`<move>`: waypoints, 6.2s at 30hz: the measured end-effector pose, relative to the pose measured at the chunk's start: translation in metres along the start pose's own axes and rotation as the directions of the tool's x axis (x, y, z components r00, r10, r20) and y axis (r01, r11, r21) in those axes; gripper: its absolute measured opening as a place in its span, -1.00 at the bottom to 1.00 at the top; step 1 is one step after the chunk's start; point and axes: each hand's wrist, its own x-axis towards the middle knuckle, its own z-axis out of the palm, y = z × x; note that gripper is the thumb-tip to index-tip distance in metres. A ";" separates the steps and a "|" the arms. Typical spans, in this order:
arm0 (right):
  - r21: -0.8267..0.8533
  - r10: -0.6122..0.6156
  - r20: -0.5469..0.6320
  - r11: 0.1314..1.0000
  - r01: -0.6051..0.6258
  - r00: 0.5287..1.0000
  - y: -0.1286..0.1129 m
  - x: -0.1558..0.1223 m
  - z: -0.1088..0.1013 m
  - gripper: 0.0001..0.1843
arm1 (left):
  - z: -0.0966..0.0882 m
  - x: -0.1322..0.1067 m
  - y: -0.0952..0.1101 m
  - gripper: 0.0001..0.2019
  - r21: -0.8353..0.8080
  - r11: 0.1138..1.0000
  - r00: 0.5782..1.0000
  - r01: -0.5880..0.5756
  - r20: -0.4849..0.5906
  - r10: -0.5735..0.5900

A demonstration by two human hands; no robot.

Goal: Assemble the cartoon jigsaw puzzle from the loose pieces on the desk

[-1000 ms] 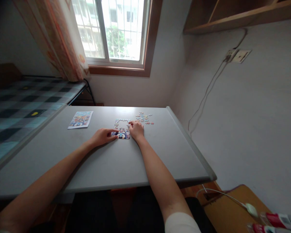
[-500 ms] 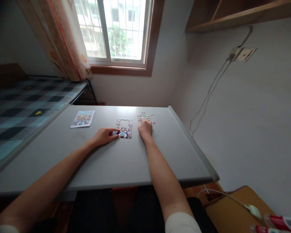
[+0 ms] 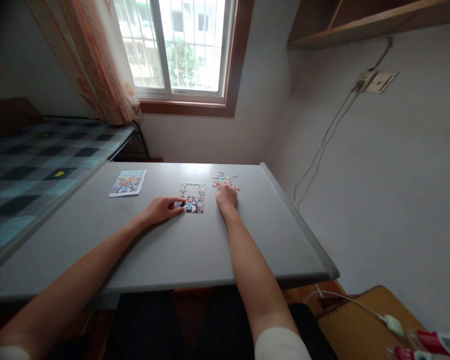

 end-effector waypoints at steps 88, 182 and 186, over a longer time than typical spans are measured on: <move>0.511 -0.303 0.139 0.837 0.194 0.943 -0.031 -0.012 0.020 -0.86 | 0.004 0.001 -0.006 -0.54 0.003 1.000 0.999 -0.021 -0.029 0.021; 0.350 -0.276 0.114 0.910 0.221 0.954 -0.037 -0.016 0.012 -0.75 | 0.001 0.000 -0.002 -0.51 0.006 1.000 1.000 -0.001 -0.009 0.001; 0.362 -0.277 0.106 0.905 0.223 0.955 -0.036 -0.015 0.013 -0.73 | 0.002 0.001 -0.003 -0.52 0.001 1.000 1.000 -0.006 -0.015 0.006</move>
